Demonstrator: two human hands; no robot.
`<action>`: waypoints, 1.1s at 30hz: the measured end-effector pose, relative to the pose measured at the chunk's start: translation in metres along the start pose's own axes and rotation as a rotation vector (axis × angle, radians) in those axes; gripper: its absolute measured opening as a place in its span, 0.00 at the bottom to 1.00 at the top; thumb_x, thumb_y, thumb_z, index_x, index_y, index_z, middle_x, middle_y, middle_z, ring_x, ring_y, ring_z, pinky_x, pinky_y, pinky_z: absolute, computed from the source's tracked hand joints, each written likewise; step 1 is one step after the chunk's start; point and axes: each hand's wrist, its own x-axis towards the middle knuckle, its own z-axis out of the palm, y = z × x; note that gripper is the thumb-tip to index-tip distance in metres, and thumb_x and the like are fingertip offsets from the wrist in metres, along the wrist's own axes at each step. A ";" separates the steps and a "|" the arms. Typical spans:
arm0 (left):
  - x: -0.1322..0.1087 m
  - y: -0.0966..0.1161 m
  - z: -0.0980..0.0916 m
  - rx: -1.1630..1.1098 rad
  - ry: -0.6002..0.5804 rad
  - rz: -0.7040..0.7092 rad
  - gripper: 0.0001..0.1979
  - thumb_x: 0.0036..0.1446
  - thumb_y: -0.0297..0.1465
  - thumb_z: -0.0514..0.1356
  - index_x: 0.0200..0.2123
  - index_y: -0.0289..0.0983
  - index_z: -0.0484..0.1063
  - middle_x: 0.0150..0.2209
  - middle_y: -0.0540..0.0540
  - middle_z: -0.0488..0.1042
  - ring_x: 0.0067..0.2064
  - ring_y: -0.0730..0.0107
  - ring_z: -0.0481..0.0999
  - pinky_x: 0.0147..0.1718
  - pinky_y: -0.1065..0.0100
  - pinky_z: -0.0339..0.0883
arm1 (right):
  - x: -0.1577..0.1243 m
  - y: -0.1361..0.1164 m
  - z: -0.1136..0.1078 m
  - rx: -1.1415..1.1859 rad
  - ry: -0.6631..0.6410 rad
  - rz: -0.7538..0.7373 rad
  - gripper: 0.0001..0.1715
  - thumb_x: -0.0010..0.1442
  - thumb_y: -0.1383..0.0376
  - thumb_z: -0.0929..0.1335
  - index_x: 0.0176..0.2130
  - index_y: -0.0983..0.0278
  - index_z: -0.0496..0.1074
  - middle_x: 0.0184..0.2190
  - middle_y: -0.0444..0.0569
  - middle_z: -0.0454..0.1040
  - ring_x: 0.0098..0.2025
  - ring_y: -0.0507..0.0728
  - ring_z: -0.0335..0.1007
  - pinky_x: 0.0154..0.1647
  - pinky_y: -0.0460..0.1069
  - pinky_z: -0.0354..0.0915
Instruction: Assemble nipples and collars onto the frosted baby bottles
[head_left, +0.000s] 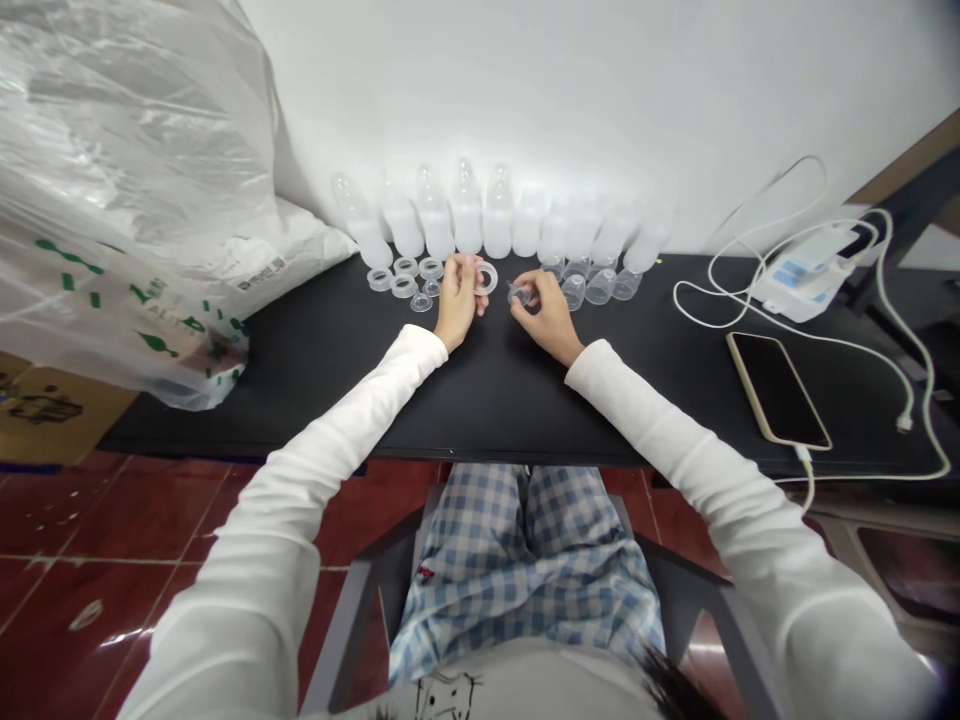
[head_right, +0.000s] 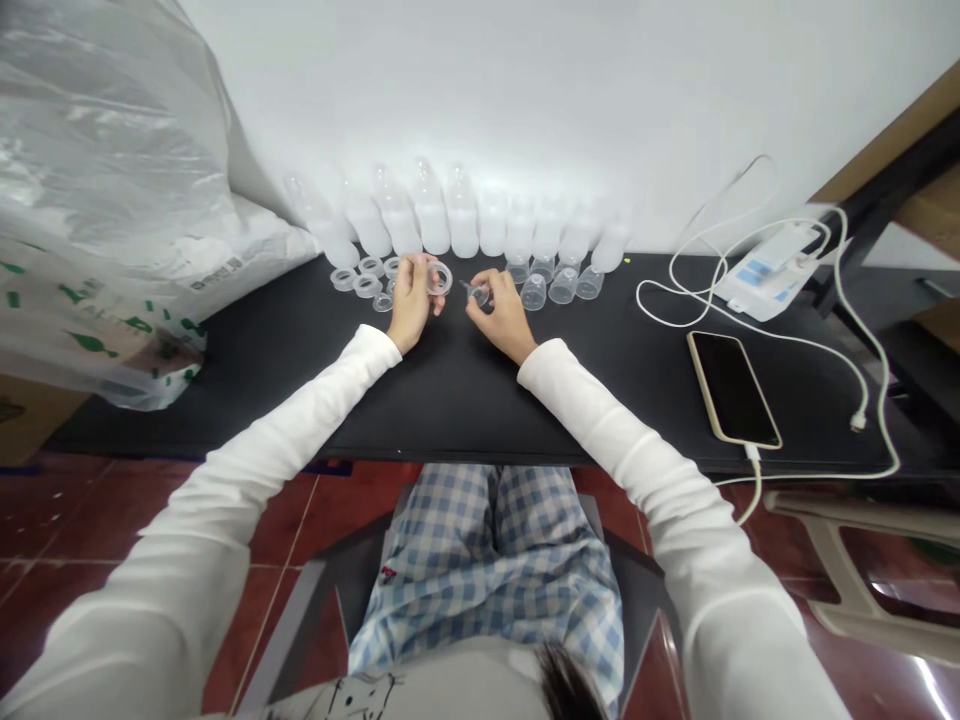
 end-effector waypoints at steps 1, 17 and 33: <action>0.000 -0.002 0.000 -0.017 -0.020 -0.001 0.31 0.58 0.66 0.51 0.44 0.45 0.62 0.36 0.49 0.70 0.23 0.78 0.69 0.18 0.71 0.60 | -0.005 -0.001 -0.004 0.014 -0.008 -0.023 0.11 0.62 0.66 0.67 0.47 0.62 0.71 0.43 0.52 0.71 0.44 0.56 0.70 0.44 0.52 0.73; -0.012 0.012 -0.004 0.129 -0.084 0.007 0.12 0.61 0.41 0.66 0.42 0.39 0.76 0.39 0.48 0.81 0.22 0.83 0.67 0.18 0.77 0.57 | -0.016 -0.010 -0.019 0.352 -0.014 0.159 0.35 0.55 0.33 0.70 0.36 0.63 0.74 0.32 0.47 0.75 0.32 0.52 0.73 0.35 0.50 0.74; -0.026 0.020 0.006 -0.048 -0.317 0.019 0.25 0.57 0.48 0.68 0.51 0.39 0.74 0.49 0.41 0.81 0.43 0.69 0.83 0.38 0.72 0.77 | -0.012 -0.011 -0.025 0.482 0.037 0.285 0.34 0.50 0.34 0.74 0.36 0.59 0.69 0.20 0.38 0.70 0.18 0.49 0.65 0.17 0.46 0.62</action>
